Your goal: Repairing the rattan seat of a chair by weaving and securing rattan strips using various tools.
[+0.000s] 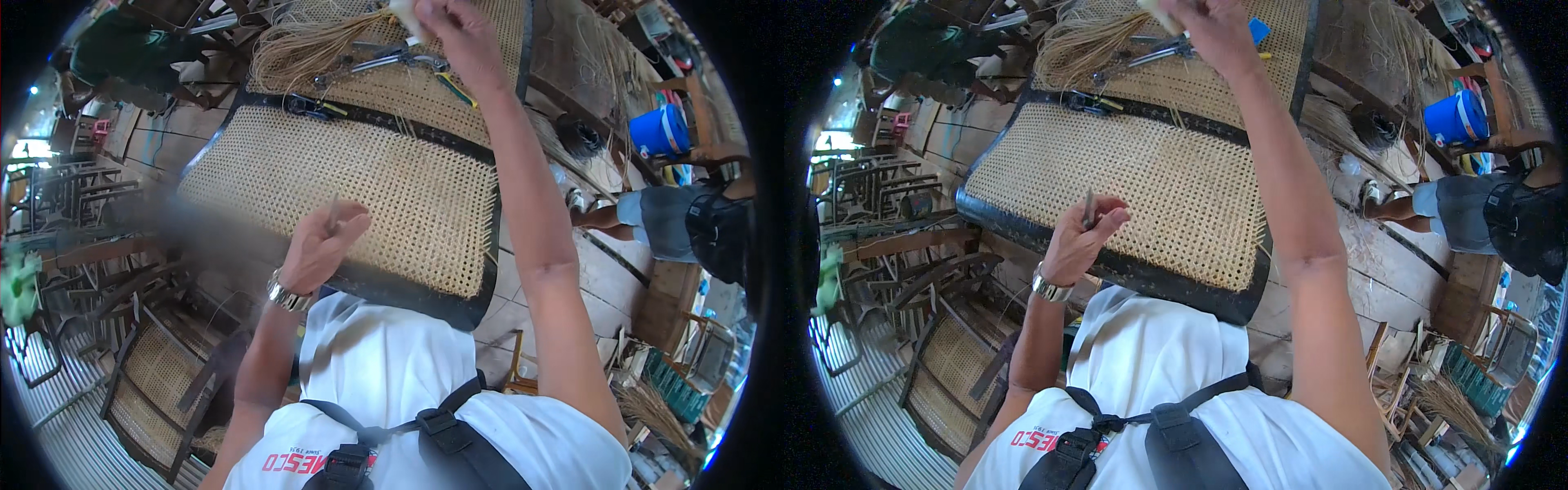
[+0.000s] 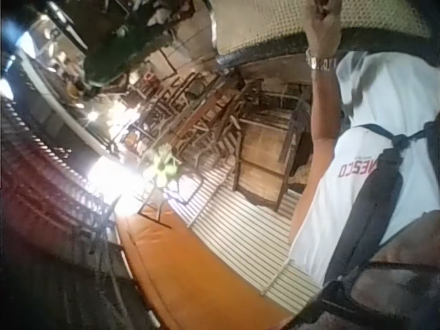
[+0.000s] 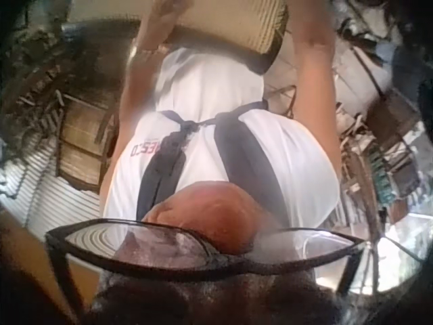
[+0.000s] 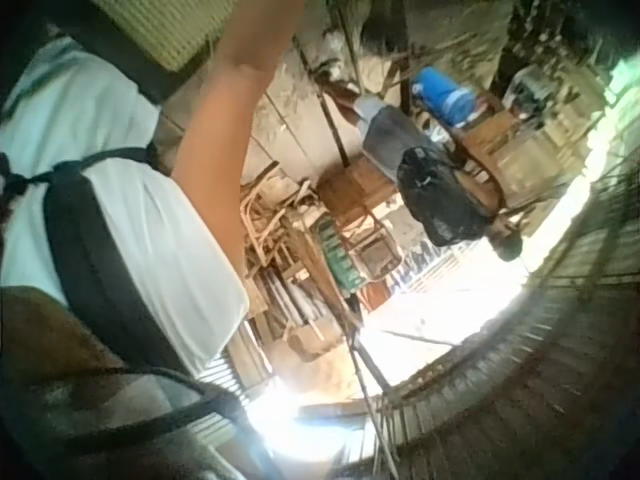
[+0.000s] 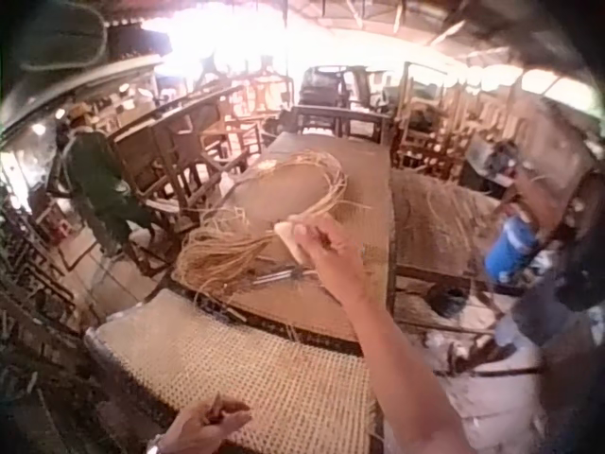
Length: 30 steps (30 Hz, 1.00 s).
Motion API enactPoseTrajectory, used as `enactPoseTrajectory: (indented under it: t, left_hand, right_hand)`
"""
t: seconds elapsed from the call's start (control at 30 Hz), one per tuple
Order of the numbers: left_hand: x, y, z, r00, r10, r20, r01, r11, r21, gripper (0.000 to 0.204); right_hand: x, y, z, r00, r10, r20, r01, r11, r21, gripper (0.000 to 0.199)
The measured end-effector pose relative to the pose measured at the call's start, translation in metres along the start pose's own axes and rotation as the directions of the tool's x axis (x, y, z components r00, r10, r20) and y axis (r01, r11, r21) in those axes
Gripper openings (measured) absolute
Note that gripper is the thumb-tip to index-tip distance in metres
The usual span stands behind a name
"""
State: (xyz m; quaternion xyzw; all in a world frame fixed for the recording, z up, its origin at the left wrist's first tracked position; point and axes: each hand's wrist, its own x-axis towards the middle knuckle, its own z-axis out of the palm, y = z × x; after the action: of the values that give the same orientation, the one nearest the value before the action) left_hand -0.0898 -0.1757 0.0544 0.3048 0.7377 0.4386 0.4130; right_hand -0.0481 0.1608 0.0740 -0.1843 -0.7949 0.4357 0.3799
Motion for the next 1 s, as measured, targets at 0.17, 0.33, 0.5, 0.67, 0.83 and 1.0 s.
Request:
enactPoseTrajectory:
  t: [0.17,0.33,0.5,0.67,0.83,1.0]
  left_hand:
    - [-0.003,-0.024,-0.038,0.989,-0.089,-0.116,0.079,0.993,-0.089,0.037]
    - [-0.004,-0.043,-0.077,0.973,-0.153,-0.175,0.137,0.986,-0.1,0.042]
    - [0.037,-0.076,-0.12,0.987,-0.04,-0.153,0.058,0.992,0.114,0.04]
    - [0.099,-0.053,-0.128,0.996,0.084,-0.013,-0.066,0.87,0.489,0.047]
    - [0.15,-0.066,-0.108,0.986,0.112,0.125,-0.155,0.894,0.42,0.05]
    - [0.162,-0.04,-0.067,0.882,0.038,0.47,-0.314,0.791,0.525,0.04]
  right_hand:
    - [0.005,0.085,0.029,0.93,0.352,0.107,-0.366,0.917,0.157,0.022]
    - [-0.101,0.122,0.128,0.692,0.623,0.364,-0.656,0.753,-0.042,0.025]
    - [-0.114,0.092,0.205,0.747,0.659,0.088,-0.665,0.741,0.094,0.042]
    - [-0.165,0.022,0.13,0.945,0.265,-0.194,-0.325,0.833,-0.447,0.04]
    - [-0.25,0.011,0.062,0.824,0.395,-0.407,-0.565,0.507,-0.651,0.034]
    - [-0.254,-0.002,0.06,0.742,0.578,-0.338,-0.64,0.463,-0.613,0.014]
